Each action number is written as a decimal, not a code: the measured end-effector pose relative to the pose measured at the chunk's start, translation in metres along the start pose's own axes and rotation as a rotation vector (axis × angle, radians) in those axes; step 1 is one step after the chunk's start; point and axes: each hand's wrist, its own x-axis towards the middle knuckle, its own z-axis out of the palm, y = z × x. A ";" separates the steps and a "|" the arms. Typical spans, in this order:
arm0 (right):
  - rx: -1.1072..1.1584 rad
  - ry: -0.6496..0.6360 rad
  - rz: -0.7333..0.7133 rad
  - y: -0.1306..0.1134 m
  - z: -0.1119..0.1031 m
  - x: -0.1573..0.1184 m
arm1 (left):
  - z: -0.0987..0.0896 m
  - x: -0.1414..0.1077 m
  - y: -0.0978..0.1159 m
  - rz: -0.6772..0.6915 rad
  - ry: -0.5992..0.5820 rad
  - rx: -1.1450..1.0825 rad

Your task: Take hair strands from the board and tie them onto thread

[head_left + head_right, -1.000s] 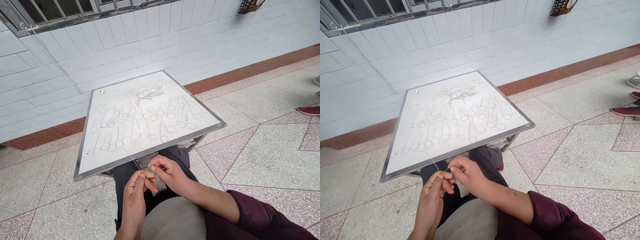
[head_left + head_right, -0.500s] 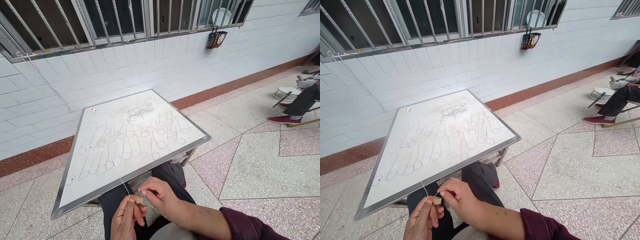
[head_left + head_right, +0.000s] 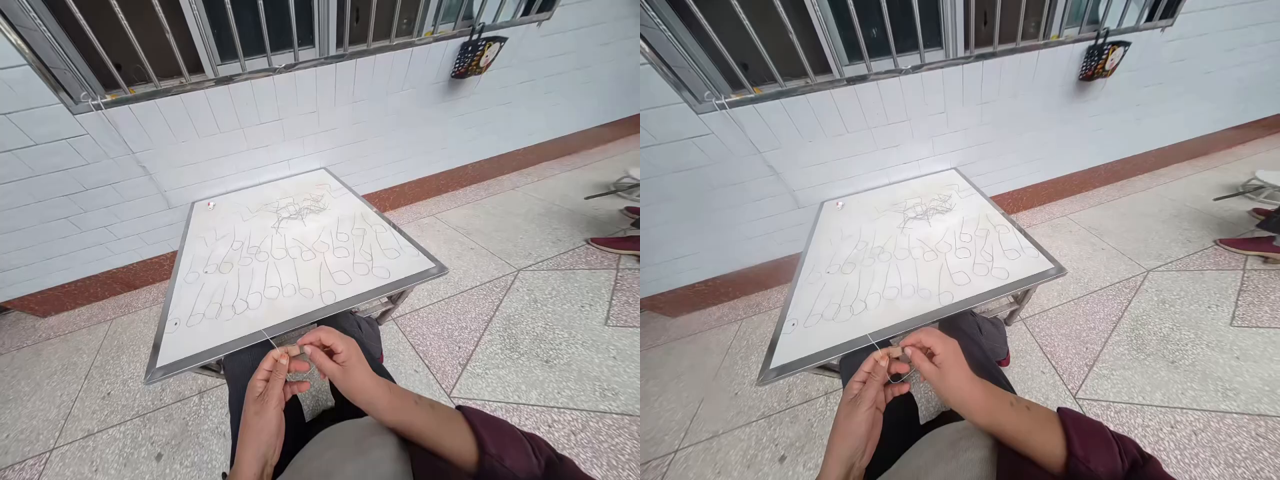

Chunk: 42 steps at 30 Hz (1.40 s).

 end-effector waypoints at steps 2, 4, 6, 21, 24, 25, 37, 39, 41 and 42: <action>0.020 0.019 0.032 0.000 -0.001 0.000 | -0.003 -0.001 0.003 0.016 -0.035 -0.004; 0.031 0.023 0.072 0.001 -0.002 0.001 | -0.006 -0.002 0.004 0.016 -0.030 -0.008; 0.030 0.021 0.100 0.001 -0.003 0.002 | -0.007 -0.003 0.003 0.012 -0.015 -0.004; 0.007 0.022 0.095 0.004 -0.002 0.002 | -0.009 0.000 -0.006 0.056 0.043 0.124; -0.001 0.014 0.086 0.005 -0.001 0.002 | -0.009 0.000 -0.005 0.089 0.053 0.215; -0.001 0.009 0.086 0.006 -0.001 0.002 | -0.009 -0.001 -0.004 0.101 0.060 0.252; 0.022 -0.002 0.084 0.006 0.002 0.002 | -0.007 -0.001 -0.005 0.110 0.057 0.241; 0.028 -0.003 0.080 0.007 0.002 0.002 | -0.007 0.000 -0.005 0.115 0.057 0.244; 0.041 -0.016 0.075 0.008 0.001 0.001 | -0.007 0.001 -0.005 0.111 0.065 0.250; 0.057 -0.030 0.076 0.008 0.001 0.002 | -0.007 0.002 -0.005 0.106 0.073 0.254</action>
